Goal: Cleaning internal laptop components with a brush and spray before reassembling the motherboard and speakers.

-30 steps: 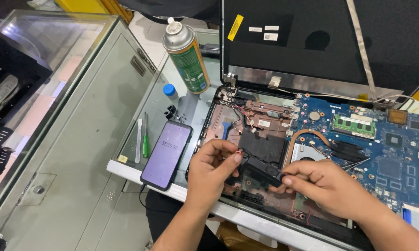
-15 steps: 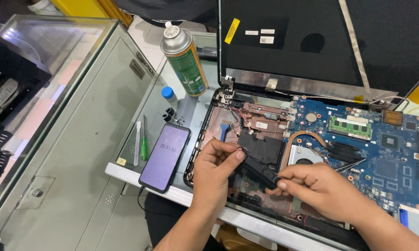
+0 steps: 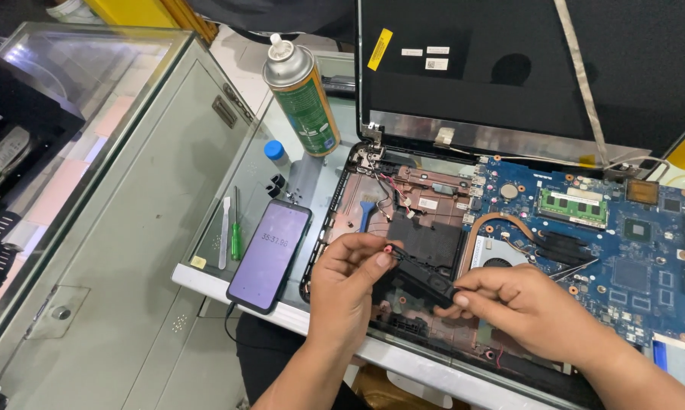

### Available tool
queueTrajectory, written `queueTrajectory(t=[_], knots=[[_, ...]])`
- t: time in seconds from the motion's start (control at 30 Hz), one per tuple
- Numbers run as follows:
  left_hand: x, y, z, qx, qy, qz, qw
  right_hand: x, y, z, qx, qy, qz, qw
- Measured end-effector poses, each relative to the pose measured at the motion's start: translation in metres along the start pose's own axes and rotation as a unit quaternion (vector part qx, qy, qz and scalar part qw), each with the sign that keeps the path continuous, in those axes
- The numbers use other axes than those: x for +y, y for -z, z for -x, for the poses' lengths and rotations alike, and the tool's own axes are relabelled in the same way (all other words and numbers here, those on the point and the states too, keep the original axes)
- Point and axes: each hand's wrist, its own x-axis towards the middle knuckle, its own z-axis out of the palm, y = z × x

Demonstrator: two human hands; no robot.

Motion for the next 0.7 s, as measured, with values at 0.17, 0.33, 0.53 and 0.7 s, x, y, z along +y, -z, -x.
queueTrajectory(t=[0.17,0.33,0.53,0.7], knots=[[0.009,-0.004,0.002,0.024,-0.004,-0.059,0.998,-0.002,-0.001,0.000,-0.004,-0.018,0.004,1.000],[0.015,-0.009,0.005,0.014,-0.010,-0.090,0.996,-0.005,-0.001,-0.001,-0.011,-0.038,0.041,0.998],[0.022,-0.005,0.009,-0.026,-0.025,-0.165,0.986,-0.001,0.000,0.001,-0.012,-0.004,-0.006,1.000],[0.024,-0.001,0.011,-0.056,-0.034,-0.157,0.985,0.002,0.001,0.002,-0.037,0.035,-0.022,0.998]])
